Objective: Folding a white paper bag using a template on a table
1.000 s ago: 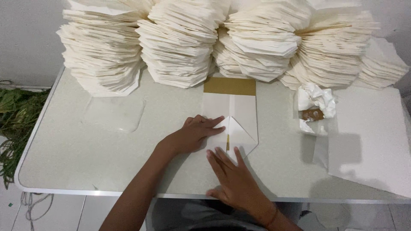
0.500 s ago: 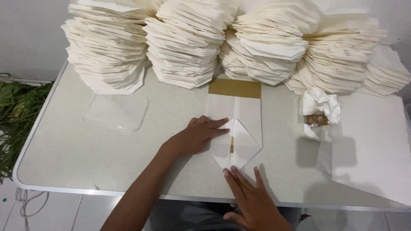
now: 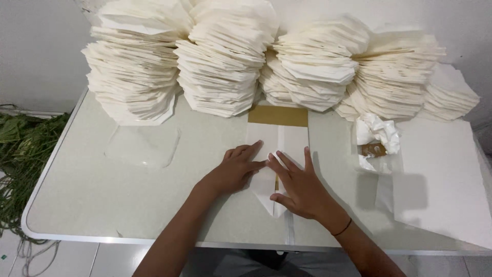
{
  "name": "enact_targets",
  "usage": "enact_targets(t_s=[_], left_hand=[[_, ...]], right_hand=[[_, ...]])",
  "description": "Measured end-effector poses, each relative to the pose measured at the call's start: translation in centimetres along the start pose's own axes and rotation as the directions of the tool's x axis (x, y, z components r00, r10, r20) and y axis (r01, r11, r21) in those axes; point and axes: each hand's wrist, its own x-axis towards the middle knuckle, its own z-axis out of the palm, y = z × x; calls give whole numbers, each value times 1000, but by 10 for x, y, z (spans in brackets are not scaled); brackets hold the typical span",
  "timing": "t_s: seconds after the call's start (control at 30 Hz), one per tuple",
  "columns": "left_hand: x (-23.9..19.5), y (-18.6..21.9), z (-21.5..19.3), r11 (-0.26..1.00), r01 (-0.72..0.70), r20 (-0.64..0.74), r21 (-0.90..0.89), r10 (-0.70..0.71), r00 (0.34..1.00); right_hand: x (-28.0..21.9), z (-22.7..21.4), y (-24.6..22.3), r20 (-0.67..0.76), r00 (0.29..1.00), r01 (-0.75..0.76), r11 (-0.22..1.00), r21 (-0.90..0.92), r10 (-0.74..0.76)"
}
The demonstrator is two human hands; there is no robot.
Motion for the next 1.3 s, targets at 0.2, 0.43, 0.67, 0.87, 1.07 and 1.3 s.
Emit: enact_targets(t_s=[0.2,0.43,0.67,0.87,1.07,1.3], left_hand=[[0,12,-8,1000,-1,-13,6,1,1000],[-5,20,-17,1000,5,-9,-28,-5,1000],[0,11,-5,1000,7,-35,-23,-7,999],[-3,18,-12,1000,10,-36,-23,-11,999],[-1,29,-17,999,40,-27,-23,-41,999],[18,8,14,992,125,-75,-16,-126,989]], right_hand=[[8,-8,-2,48,999,-16,999,-39,18],[14,-12,4,24,999,-34,995,-96,37],[15,-11,19,-47,995,-96,991,-94,92],[8,6,35,-146,982,-93,982,166,118],[7,12,38,-223,945,-147,918,368,241],[33,14,42,-125,841,-308,655,690,526]])
